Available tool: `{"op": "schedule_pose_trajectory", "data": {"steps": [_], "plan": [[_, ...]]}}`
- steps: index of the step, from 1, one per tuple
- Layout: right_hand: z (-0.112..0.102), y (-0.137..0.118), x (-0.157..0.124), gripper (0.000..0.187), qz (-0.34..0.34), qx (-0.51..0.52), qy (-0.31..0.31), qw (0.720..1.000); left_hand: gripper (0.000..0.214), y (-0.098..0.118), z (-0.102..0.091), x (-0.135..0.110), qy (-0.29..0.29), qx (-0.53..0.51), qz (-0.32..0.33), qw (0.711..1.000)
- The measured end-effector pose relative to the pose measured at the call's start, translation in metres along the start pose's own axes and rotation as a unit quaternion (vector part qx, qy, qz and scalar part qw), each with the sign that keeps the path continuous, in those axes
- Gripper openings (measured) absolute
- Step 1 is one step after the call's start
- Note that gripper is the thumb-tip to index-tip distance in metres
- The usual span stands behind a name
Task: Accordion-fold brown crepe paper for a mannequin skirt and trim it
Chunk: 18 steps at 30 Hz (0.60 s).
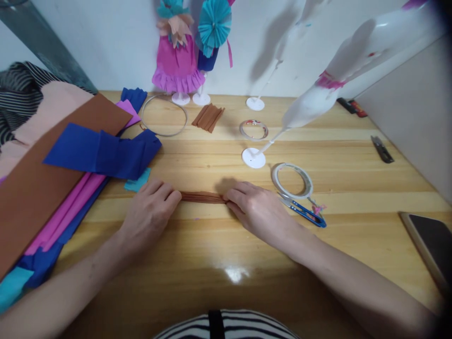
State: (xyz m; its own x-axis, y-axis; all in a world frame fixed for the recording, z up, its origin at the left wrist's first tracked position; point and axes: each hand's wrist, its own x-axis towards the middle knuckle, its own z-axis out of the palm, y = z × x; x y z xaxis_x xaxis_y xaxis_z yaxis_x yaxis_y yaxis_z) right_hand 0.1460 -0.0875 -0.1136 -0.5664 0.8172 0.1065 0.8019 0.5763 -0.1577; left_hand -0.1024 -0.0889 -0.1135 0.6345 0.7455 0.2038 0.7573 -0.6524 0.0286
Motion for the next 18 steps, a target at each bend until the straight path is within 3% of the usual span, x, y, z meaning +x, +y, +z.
{"op": "schedule_pose_trajectory", "data": {"steps": [6,13,15,18], "plan": [[0.001,0.0,-0.001,0.012,-0.016,-0.007,0.008,1.0,0.015,-0.014,-0.004,0.0,-0.019,-0.009,-0.03,0.999],[0.001,-0.001,-0.001,0.013,-0.016,-0.016,-0.005,1.0,0.051,-0.052,-0.022,-0.002,-0.16,-0.145,-0.136,0.967],[0.001,-0.001,-0.001,0.013,-0.018,-0.018,-0.003,1.0,0.05,-0.053,-0.025,-0.002,-0.158,-0.18,-0.147,0.96],[0.001,-0.001,-0.001,0.012,-0.019,-0.021,-0.001,1.0,0.034,-0.053,-0.025,-0.001,-0.104,-0.217,-0.166,0.956]]}}
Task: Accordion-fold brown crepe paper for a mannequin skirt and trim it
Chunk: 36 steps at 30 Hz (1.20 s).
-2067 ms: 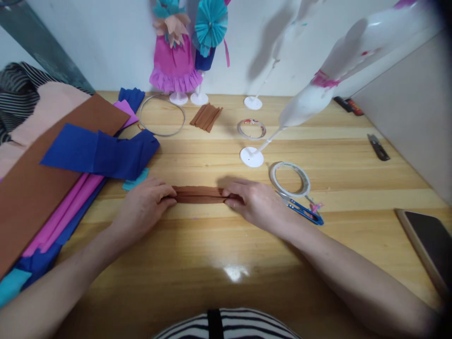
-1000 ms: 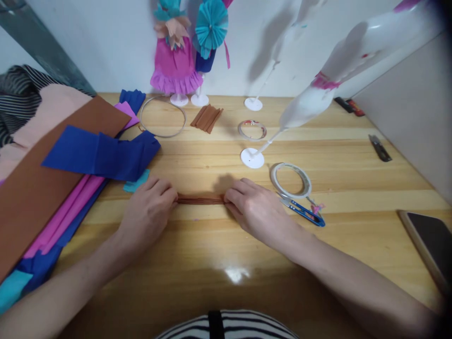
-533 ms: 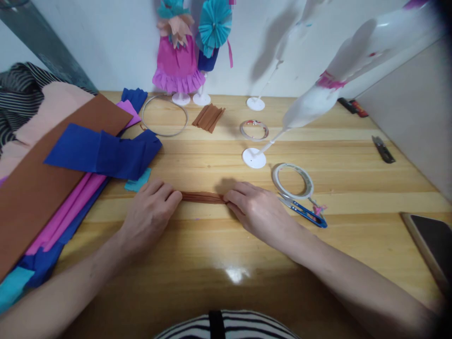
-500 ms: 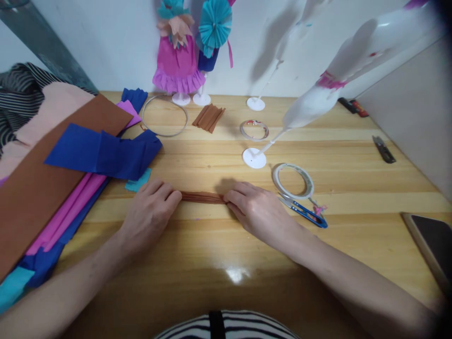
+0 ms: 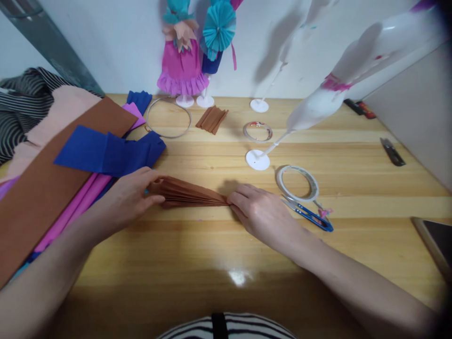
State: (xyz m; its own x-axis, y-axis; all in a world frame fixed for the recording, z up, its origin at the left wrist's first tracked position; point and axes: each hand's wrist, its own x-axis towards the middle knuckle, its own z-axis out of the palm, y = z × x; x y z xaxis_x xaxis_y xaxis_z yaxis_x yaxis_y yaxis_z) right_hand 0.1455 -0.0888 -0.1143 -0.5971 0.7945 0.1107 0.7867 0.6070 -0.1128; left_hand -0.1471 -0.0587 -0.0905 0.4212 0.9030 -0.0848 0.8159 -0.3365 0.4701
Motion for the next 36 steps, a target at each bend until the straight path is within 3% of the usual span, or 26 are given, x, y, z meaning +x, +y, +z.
{"op": "schedule_pose_trajectory", "data": {"steps": [4,7,12,18,25,36], "plan": [[0.001,0.0,0.0,0.012,0.001,0.002,-0.004,1.0,0.024,0.001,0.004,0.002,0.11,0.0,0.015,0.994],[0.0,0.0,0.001,0.015,0.003,0.006,-0.005,1.0,0.021,0.004,0.013,0.009,0.142,0.065,0.082,0.984],[-0.001,-0.001,0.001,0.015,0.004,0.002,-0.01,1.0,0.02,0.01,0.026,0.021,0.119,0.188,0.166,0.961],[-0.001,-0.002,0.0,0.013,0.003,-0.009,-0.019,1.0,0.02,0.01,0.023,0.023,0.081,0.246,0.212,0.942],[0.0,-0.002,0.001,0.012,0.0,-0.02,-0.015,1.0,0.019,0.013,0.02,0.023,0.108,0.172,0.199,0.959],[-0.001,-0.004,0.0,0.012,-0.003,-0.032,-0.015,0.999,0.02,0.024,0.02,0.04,0.019,0.227,0.27,0.935]]}}
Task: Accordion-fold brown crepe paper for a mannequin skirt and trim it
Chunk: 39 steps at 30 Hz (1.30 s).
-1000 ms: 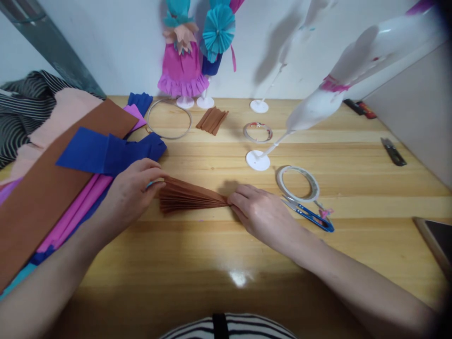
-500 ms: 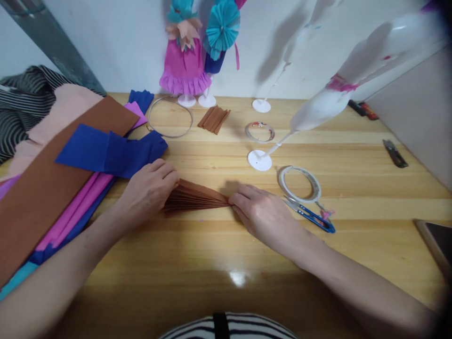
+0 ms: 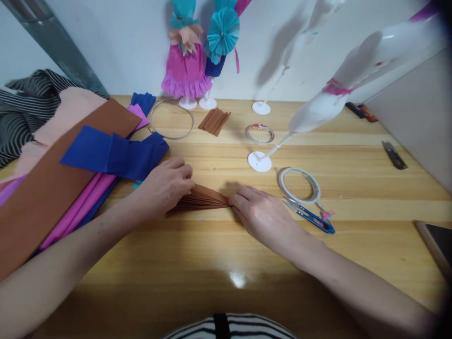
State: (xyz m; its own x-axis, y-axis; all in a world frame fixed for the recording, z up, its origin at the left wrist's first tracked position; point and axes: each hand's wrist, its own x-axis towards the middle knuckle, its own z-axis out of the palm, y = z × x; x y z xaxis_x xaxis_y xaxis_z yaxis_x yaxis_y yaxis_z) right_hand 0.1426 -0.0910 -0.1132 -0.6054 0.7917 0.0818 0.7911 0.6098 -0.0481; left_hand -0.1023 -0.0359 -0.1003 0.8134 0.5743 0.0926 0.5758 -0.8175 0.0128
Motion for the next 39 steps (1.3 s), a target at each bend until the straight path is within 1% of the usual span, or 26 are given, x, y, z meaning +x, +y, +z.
{"op": "schedule_pose_trajectory", "data": {"steps": [3,7,10,12,14,16,17,19,22,27,31,33,36,39], "plan": [[0.001,0.0,0.0,0.013,0.0,0.002,-0.001,1.0,0.019,0.002,0.0,0.003,-0.014,-0.002,0.007,1.0],[0.001,0.0,0.0,0.012,0.0,0.005,0.0,1.0,0.014,0.004,-0.002,0.002,-0.024,-0.006,0.001,1.0],[0.0,0.0,0.0,0.012,0.0,0.006,0.002,1.0,0.019,0.0,-0.006,-0.002,-0.031,-0.007,-0.021,0.999],[-0.001,0.0,0.0,0.012,-0.001,0.007,0.002,1.0,0.024,-0.004,-0.011,-0.006,-0.01,-0.025,-0.055,0.998],[-0.001,0.0,0.0,0.013,-0.002,0.006,0.0,1.0,0.024,-0.003,-0.016,-0.011,0.033,-0.062,-0.091,0.993],[-0.001,0.0,0.0,0.014,-0.003,0.004,0.0,1.0,0.02,0.003,-0.019,-0.016,0.068,-0.108,-0.104,0.986],[-0.001,0.0,0.0,0.014,-0.002,0.004,0.0,1.0,0.019,0.008,-0.02,-0.018,0.074,-0.123,-0.099,0.985],[-0.001,0.0,0.0,0.016,-0.002,0.006,0.002,1.0,0.022,0.02,-0.018,-0.022,0.057,-0.127,-0.075,0.987],[0.0,0.0,0.001,0.016,-0.004,0.009,0.006,1.0,0.027,0.032,-0.011,-0.025,0.029,-0.093,-0.063,0.993],[-0.002,-0.001,0.001,0.015,-0.001,0.009,0.004,1.0,0.027,0.031,-0.001,-0.022,0.006,-0.05,-0.1,0.994],[-0.002,-0.001,0.001,0.014,0.0,0.01,-0.001,1.0,0.023,0.033,0.001,-0.017,-0.019,-0.051,-0.118,0.992],[-0.001,0.0,0.0,0.014,0.0,0.008,0.0,1.0,0.024,0.037,0.002,-0.014,-0.021,-0.056,-0.115,0.992],[-0.001,-0.001,0.0,0.014,0.0,0.006,0.003,1.0,0.026,0.04,0.005,-0.011,-0.02,-0.056,-0.093,0.994],[0.0,-0.001,0.0,0.014,0.0,0.005,0.005,1.0,0.018,0.038,0.011,-0.009,-0.016,-0.059,-0.078,0.995]]}}
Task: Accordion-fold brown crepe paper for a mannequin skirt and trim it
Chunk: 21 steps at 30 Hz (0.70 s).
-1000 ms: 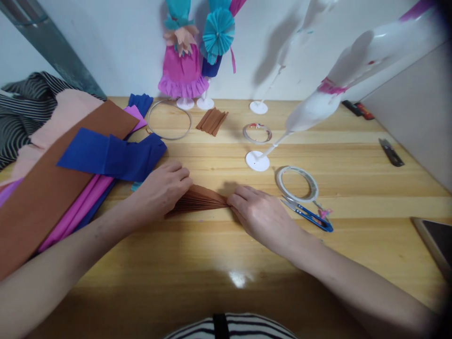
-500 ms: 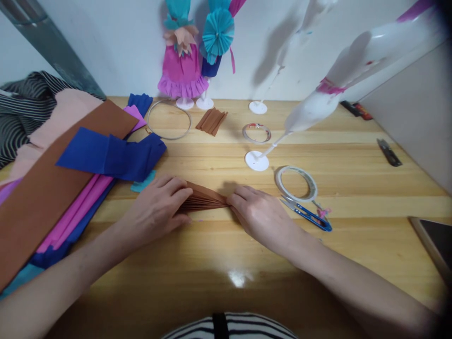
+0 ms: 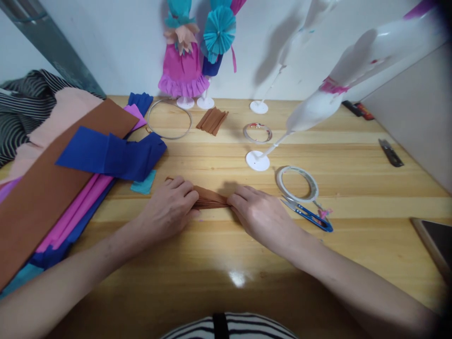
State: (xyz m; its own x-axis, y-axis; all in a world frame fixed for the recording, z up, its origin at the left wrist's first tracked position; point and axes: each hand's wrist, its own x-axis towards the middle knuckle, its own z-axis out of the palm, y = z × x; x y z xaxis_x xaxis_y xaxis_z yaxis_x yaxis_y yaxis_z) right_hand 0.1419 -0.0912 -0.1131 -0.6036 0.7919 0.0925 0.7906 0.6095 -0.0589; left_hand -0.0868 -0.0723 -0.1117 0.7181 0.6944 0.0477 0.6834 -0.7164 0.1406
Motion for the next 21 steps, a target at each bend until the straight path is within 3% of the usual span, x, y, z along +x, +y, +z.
{"op": "schedule_pose_trajectory", "data": {"steps": [11,14,21], "plan": [[0.001,0.001,0.0,0.013,-0.007,0.001,0.008,1.0,0.007,-0.021,0.009,0.001,0.028,-0.132,-0.064,0.989],[0.001,0.001,0.0,0.012,-0.011,0.001,0.014,1.0,0.004,-0.027,0.01,-0.001,0.036,-0.154,-0.053,0.986],[0.0,0.001,0.0,0.012,-0.01,-0.005,0.016,1.0,0.022,-0.022,0.014,-0.012,0.092,-0.062,0.002,0.994]]}}
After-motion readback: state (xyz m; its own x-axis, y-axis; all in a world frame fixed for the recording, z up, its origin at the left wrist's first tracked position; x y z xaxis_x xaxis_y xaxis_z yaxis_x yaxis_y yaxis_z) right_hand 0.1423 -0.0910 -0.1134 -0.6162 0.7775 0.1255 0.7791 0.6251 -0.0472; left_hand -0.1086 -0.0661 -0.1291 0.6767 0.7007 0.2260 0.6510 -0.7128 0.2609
